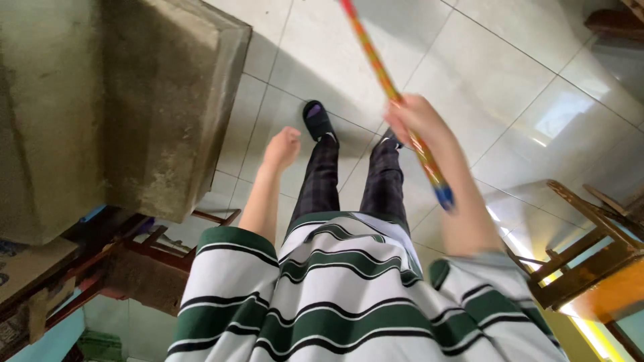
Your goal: The person sweeps a tiled floor using a broom, moving debris across the room and up a short set of stairs. They also pick up a plastic bottle from the floor and place it on a nearby surface.
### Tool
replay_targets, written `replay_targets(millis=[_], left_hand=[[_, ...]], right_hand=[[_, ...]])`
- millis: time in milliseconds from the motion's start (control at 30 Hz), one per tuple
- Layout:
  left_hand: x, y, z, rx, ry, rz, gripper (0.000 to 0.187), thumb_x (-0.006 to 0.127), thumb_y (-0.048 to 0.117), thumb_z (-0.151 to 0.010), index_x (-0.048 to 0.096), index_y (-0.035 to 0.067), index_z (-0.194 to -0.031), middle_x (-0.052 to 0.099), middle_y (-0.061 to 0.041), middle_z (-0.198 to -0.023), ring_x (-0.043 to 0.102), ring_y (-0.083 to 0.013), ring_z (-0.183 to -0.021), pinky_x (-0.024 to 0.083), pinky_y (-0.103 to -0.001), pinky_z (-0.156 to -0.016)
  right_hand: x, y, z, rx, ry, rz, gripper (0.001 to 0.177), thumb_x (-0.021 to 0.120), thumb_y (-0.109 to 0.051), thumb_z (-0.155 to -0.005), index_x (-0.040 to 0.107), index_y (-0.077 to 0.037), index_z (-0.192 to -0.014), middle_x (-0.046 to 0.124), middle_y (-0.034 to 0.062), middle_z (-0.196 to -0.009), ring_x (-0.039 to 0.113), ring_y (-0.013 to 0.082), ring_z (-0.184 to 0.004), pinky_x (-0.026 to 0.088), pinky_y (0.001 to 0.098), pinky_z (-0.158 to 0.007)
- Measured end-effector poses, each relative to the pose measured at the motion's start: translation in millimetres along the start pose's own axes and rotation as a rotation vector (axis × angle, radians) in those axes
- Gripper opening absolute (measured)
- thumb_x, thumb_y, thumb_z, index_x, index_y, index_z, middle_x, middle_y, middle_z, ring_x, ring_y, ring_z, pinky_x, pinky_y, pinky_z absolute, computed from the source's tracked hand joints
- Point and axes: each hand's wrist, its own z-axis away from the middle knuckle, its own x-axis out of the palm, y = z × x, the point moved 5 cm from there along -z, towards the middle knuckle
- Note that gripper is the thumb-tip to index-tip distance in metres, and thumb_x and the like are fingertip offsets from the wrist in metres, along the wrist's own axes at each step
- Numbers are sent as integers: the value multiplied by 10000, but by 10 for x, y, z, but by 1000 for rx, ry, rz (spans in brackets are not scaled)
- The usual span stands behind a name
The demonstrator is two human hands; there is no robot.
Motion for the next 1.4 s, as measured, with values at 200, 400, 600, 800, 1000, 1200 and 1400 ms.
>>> replay_targets(millis=[200,400,600,800,1000,1200,1400], left_hand=[[-488,-702,312,-283,73,29,311,575,130,-987,623,149,-1293,704,-131,-1268,650,-334,-1221,533,-498,-1029],[-403,-625,268,-231,5,28,353,546,146,-994,600,117,-1342,671,-149,-1315,636,-335,-1250,534,-508,-1026],[-524,-338,212,-167,-60,69,351,542,104,-1022,571,66,-1370,642,-207,-1364,613,-376,-1280,526,-517,-1044],[-576,-506,115,-160,-55,116,349,562,122,-1021,565,109,-1370,657,-200,-1341,622,-367,-1267,529,-515,-1038],[-688,-629,39,-175,-75,80,371,550,100,-1004,574,92,-1374,648,-218,-1356,594,-391,-1302,498,-527,-1074],[-789,-676,-31,-217,-25,58,347,532,119,-997,612,91,-1333,665,-211,-1324,620,-389,-1265,521,-522,-1038],[-944,-198,-244,-234,-40,138,486,353,127,-929,564,115,-1366,634,-68,-1402,602,-286,-1244,486,-408,-971]], right_hand=[[-513,1091,1183,295,368,889,383,632,-131,-844,529,21,-1180,672,198,-679,664,324,-419,523,457,-365],[-947,1808,1397,528,512,747,287,647,-83,-641,664,83,-875,620,226,-541,690,415,-494,532,490,-520],[-251,2009,132,373,492,100,195,588,-334,-832,675,-171,-896,502,-53,-590,591,101,-487,518,251,-450],[1508,1438,-437,364,193,-463,166,668,-93,-781,536,-146,-696,394,-118,-537,448,22,-425,431,182,-402],[269,981,185,366,323,-100,437,695,-247,-904,583,-100,-1301,708,90,-873,548,73,-497,440,205,-394],[-207,31,839,207,355,185,257,633,-45,-868,556,31,-1102,391,52,-600,419,159,-364,364,315,-307],[-875,-544,-201,76,657,504,164,672,-160,-914,582,-103,-1039,567,56,-571,502,201,-414,419,319,-461]])
